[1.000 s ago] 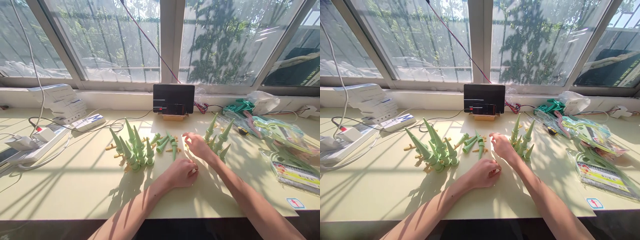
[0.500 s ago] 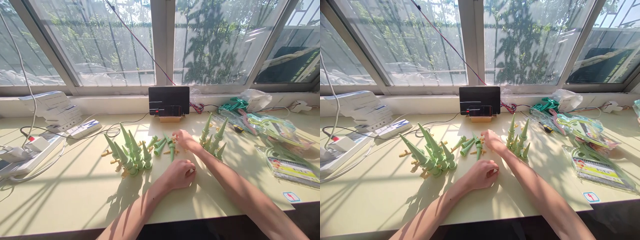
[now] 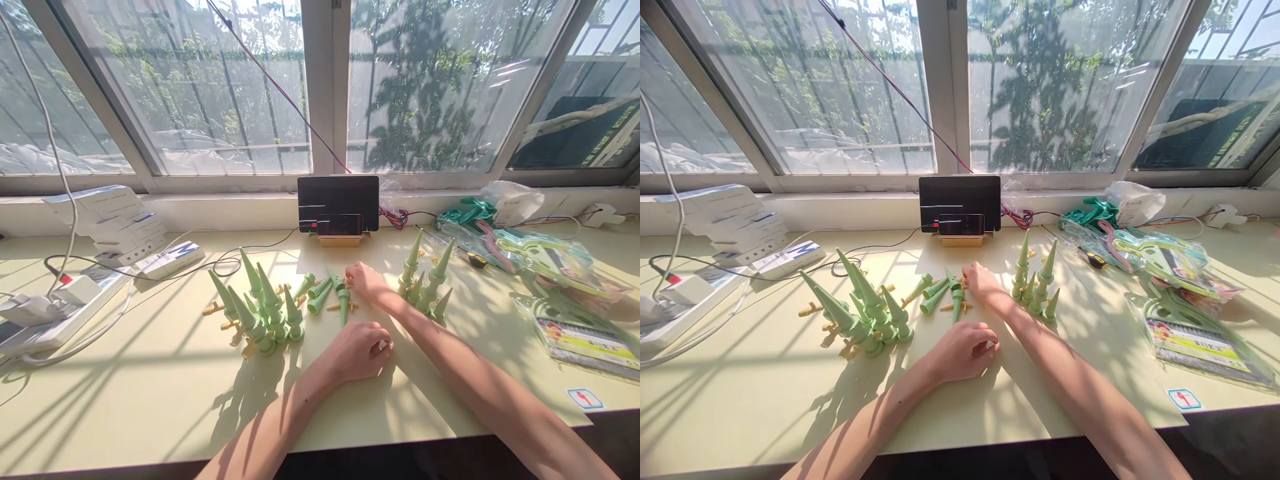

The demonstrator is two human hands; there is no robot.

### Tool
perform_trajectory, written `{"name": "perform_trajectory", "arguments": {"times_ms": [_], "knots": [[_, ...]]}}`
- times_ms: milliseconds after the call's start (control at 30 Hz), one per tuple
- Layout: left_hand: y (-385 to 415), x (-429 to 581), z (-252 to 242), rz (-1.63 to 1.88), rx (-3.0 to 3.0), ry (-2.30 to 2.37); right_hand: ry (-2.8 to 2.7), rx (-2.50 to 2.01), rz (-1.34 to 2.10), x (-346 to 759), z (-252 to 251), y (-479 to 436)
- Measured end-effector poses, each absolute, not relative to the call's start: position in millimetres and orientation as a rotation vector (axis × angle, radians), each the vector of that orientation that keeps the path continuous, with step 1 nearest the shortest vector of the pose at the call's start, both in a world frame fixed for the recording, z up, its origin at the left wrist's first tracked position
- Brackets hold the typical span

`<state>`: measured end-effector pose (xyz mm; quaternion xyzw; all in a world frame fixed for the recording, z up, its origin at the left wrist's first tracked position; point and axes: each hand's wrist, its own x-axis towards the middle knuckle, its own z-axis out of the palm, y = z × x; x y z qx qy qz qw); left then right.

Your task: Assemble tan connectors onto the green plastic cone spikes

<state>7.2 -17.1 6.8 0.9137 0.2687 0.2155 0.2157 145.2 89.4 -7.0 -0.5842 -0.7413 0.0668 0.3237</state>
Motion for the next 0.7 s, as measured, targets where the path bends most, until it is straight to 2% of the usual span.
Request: {"name": "perform_trajectory", "arguments": {"times_ms": [133, 433, 700], "knots": [[-16, 7, 6, 0.61, 2.54, 0.74, -2.114, -1.593, 0.144, 142, 3, 85], [-15, 8, 6, 0.729, 2.478, 0.792, -1.947, -1.383, 0.175, 143, 25, 54], [-6, 8, 3, 1.035, 2.291, 1.02, -1.576, -1.271, 0.522, 158, 14, 11]]}}
